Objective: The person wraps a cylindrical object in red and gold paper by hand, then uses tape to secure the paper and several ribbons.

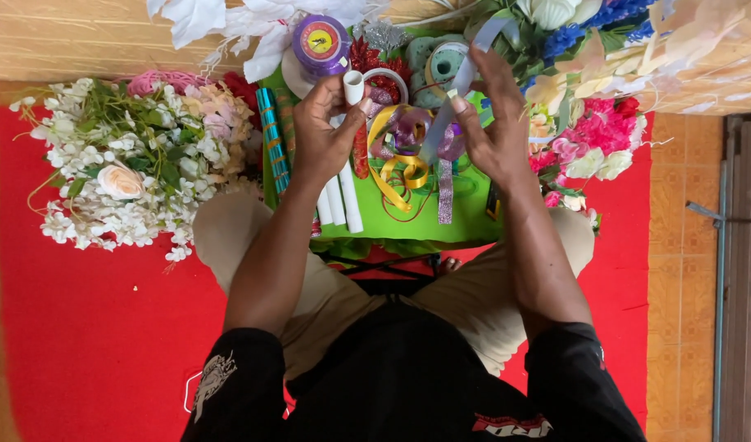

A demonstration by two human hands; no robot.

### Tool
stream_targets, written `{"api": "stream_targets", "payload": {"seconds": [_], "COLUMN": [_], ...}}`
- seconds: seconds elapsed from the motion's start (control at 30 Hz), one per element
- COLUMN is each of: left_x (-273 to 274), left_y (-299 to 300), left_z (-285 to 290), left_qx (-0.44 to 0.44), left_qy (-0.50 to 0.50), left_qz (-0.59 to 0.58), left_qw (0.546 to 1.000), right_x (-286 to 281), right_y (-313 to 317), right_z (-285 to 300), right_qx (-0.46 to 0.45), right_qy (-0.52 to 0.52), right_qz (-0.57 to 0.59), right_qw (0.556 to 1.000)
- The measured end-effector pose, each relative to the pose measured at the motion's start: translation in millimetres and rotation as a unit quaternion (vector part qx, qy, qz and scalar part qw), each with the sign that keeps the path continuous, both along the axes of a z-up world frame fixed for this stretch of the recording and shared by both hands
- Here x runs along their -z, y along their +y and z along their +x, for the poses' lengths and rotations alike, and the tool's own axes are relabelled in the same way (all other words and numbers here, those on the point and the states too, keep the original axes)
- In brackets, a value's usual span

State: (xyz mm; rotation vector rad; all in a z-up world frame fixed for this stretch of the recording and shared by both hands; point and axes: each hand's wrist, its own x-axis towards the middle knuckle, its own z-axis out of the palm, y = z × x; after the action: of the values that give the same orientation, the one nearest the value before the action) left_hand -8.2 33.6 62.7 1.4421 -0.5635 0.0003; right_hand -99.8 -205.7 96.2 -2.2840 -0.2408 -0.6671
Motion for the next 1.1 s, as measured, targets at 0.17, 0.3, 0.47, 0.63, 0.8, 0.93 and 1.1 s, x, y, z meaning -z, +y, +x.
{"api": "stream_targets", "payload": {"seconds": [0.17, 0.3, 0.47, 0.63, 0.8, 0.93, 1.1], "left_x": [-3, -5, -5, -5, 1, -3, -3], "left_y": [0, 0, -3, -2, -3, -4, -4], "left_z": [-1, -2, -1, -3, 0, 0, -3], "left_qx": [-0.005, -0.011, -0.001, -0.016, -0.023, -0.027, -0.023], "left_qy": [0.0, 0.002, 0.001, -0.018, -0.008, -0.018, -0.016], "left_qz": [0.002, -0.009, -0.005, -0.001, -0.03, -0.025, -0.028], "left_qw": [1.0, 1.0, 1.0, 1.0, 0.999, 0.999, 0.999], "right_x": [10, 48, 69, 51, 76, 103, 70], "right_y": [12, 0, -13, 30, 78, 83, 61], "right_z": [-2, -22, -30, -16, -13, -21, -21], "right_qx": [-0.087, -0.091, 0.0, -0.03, -0.095, -0.143, -0.14], "right_qy": [0.121, 0.187, 0.157, 0.155, 0.094, 0.151, 0.146], "right_qz": [-0.005, 0.04, 0.018, -0.004, -0.074, -0.084, 0.021], "right_qw": [0.989, 0.977, 0.987, 0.987, 0.988, 0.974, 0.979]}}
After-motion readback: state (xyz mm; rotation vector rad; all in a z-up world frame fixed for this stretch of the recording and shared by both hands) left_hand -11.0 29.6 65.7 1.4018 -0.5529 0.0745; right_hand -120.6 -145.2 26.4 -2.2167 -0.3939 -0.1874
